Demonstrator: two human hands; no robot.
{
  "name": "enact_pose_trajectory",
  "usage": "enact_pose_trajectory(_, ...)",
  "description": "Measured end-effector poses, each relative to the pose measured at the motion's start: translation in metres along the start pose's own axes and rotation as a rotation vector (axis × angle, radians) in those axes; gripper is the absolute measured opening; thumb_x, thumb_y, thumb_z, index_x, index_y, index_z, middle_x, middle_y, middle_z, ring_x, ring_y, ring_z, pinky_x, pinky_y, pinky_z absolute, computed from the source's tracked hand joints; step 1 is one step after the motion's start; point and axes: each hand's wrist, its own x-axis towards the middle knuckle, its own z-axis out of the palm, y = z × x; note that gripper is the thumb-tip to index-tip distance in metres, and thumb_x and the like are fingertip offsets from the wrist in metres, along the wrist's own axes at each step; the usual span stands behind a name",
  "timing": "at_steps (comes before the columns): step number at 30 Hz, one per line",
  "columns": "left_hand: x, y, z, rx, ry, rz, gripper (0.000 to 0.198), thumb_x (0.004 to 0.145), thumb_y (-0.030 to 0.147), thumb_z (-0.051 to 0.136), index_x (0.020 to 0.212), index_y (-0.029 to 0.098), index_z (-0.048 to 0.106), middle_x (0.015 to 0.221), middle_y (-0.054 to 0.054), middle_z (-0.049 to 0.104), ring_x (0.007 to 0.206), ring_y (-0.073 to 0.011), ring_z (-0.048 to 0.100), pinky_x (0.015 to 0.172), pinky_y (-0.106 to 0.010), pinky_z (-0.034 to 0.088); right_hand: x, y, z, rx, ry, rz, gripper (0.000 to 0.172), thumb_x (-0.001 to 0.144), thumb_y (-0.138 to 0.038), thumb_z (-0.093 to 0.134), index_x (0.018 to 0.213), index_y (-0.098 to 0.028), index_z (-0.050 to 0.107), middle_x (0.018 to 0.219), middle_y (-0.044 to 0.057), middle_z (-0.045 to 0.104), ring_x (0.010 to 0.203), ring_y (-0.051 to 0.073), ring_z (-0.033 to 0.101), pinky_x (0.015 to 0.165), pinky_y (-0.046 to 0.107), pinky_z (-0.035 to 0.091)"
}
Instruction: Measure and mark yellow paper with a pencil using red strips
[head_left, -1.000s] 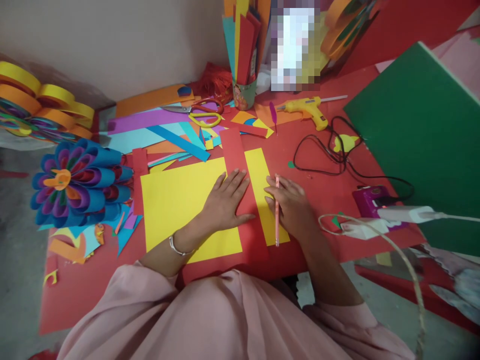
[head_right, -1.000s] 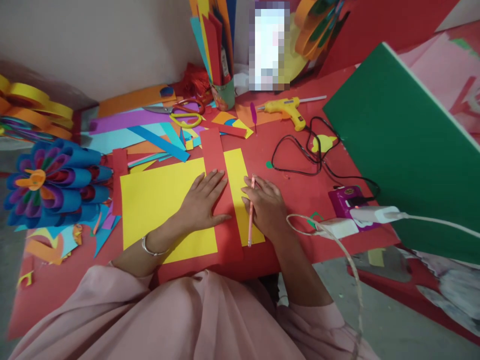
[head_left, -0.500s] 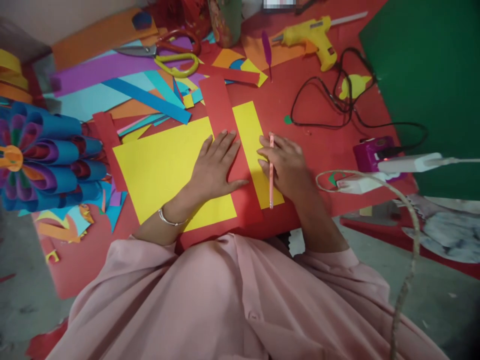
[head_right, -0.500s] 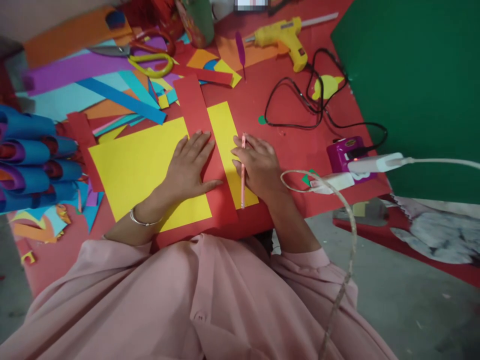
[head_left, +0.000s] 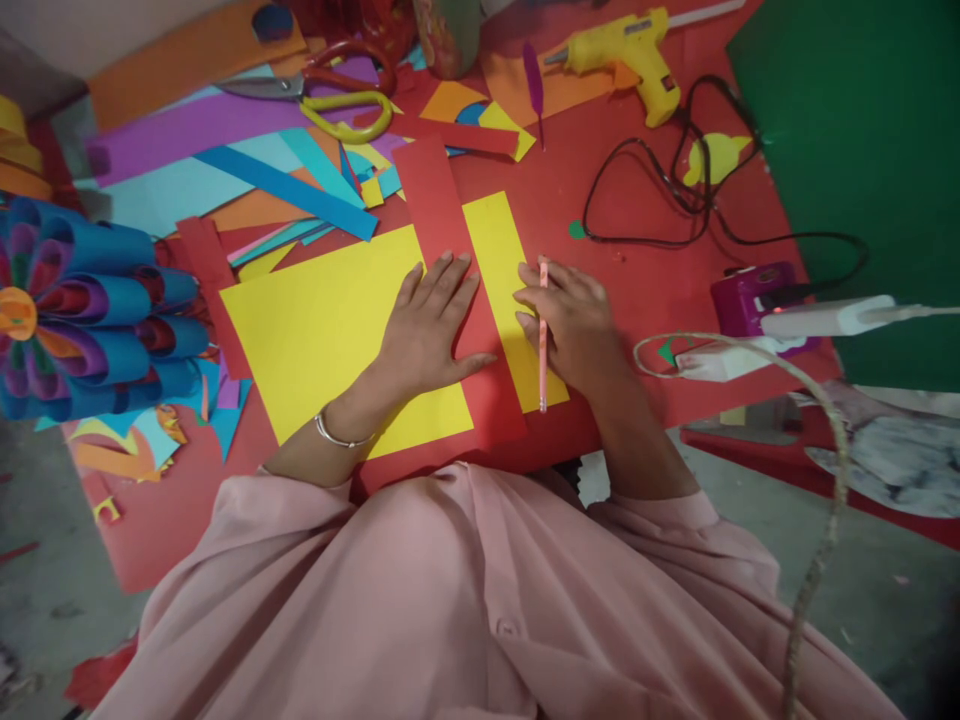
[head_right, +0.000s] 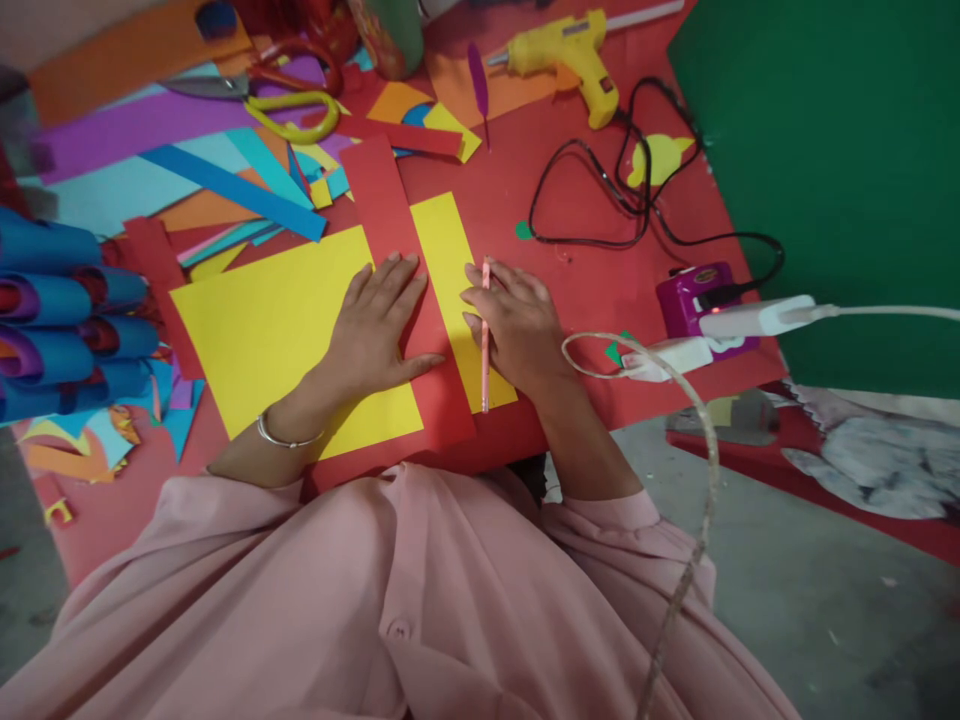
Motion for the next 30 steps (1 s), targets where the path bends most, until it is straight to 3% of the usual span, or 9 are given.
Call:
enact_pose_trajectory(7, -0.0011, -0.0004, 0.0017, 0.017, 0.026, 0.011, 0.103, 0.088, 0.084, 0.051, 0.164, 0.017, 0.032, 0.170, -0.020, 0.031, 0.161, -0.0386, 0.022, 0.130, -0.057, 0.013, -0.0010, 0.0002, -0.0005, -0.024, 0.010, -0.014, 0.026, 0.104, -0.032, 0.049, 0.123, -0.027, 0.067, 0.154, 0.005, 0.059, 0.149, 0.029, 0.045, 0.122, 0.055, 0.036)
enact_pose_trajectory(14, -0.0035, 0.0007, 0.0053, 0.091, 0.068, 0.028, 0.103, 0.088, 0.077, 0.059, 0.164, 0.013, 0.032, 0.168, -0.022, 0.034, 0.159, -0.0393, 0.028, 0.130, -0.057, 0.016, 0.0011, -0.0019, -0.0025, -0.039, 0.036, -0.037, 0.022, 0.102, -0.028, 0.053, 0.117, -0.023, 0.069, 0.147, 0.010, 0.064, 0.142, 0.032, 0.053, 0.115, 0.057, 0.043)
enact_pose_trajectory(30, -0.0029, 0.0037, 0.0030, 0.157, 0.038, 0.012, 0.104, 0.088, 0.079, 0.057, 0.161, 0.008, 0.036, 0.169, -0.021, 0.034, 0.159, -0.0380, 0.028, 0.131, -0.056, 0.016, -0.0001, 0.0020, 0.0013, -0.075, 0.050, -0.073, 0.022, 0.103, -0.027, 0.053, 0.118, -0.022, 0.068, 0.147, 0.009, 0.065, 0.143, 0.031, 0.052, 0.115, 0.054, 0.042)
